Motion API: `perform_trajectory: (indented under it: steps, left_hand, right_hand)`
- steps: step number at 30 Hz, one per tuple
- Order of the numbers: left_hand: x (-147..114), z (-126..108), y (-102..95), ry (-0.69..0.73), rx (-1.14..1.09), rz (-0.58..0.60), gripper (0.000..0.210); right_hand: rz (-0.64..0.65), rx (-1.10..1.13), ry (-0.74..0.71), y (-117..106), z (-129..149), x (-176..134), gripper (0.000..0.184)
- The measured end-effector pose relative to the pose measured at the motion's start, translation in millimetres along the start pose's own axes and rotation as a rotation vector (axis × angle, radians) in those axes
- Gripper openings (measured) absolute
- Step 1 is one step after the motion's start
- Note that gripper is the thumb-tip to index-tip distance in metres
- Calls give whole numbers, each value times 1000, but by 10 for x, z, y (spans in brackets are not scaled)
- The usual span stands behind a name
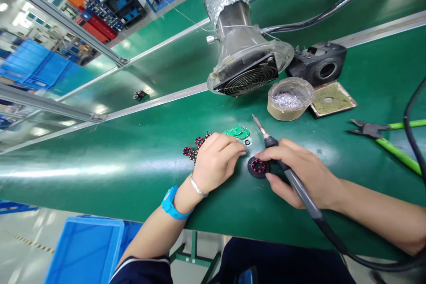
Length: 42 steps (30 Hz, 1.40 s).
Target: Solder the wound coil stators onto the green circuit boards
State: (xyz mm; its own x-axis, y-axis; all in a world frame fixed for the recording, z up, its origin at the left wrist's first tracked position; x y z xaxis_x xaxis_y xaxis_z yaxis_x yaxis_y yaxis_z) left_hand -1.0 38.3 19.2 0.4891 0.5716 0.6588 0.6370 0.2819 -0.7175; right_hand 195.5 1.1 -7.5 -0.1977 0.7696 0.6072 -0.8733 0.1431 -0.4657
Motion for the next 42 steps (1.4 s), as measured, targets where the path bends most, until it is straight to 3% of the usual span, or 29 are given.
perform_trajectory:
  steps: [4, 10, 14, 18, 21, 25, 28, 31, 34, 38, 42]
  left_hand:
    - [23, -16, 166, -16, 196, 203, 17]
    - [-13, 6, 156, -156, 104, 265, 12]
    - [-16, 22, 149, -196, 116, 329, 30]
    - [-25, 50, 163, -190, 95, 327, 20]
    - [-17, 39, 123, -222, 38, 232, 6]
    - [7, -94, 26, -527, -281, 40, 10]
    - [-4, -244, 21, -755, -588, 77, 20]
    - [-34, -296, 35, -861, -754, 105, 21]
    - [-75, -214, 30, -858, -728, 150, 23]
    - [-140, -86, 17, -696, -457, 249, 11]
    - [-211, -63, 70, -691, -490, 264, 4]
  right_hand:
    - [-52, -27, 0, -52, 4, -3, 27]
    - [-96, -34, -19, -56, -16, 0, 26]
    - [-105, -33, -24, -41, -21, 13, 26]
    - [-95, -40, -15, -37, -24, 11, 26]
    - [-102, -75, -24, -45, 0, 26, 25]
    - [-158, -40, -92, -52, 92, 41, 36]
    - [-105, 3, -130, -38, 159, 0, 40]
    - [-19, -13, -111, -26, 173, -50, 38]
    - [-12, -64, -89, -22, 138, -50, 34]
    - [30, -99, -86, 20, 65, -11, 27]
    - [64, -100, -92, 45, 34, 5, 28]
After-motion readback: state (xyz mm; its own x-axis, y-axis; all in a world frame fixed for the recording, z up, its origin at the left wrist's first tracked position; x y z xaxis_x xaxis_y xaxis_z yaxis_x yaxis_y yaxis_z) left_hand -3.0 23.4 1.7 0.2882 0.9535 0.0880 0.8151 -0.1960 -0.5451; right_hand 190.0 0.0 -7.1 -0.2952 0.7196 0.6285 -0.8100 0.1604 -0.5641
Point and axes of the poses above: each hand's wrist, its own x-axis towards the middle knuckle, its own y-axis out of the palm, z = x × y, the point moved 2 cm from there along x, towards the middle knuckle, and after that the axes turned 15 degrees about -z, right-handed, at the moved point
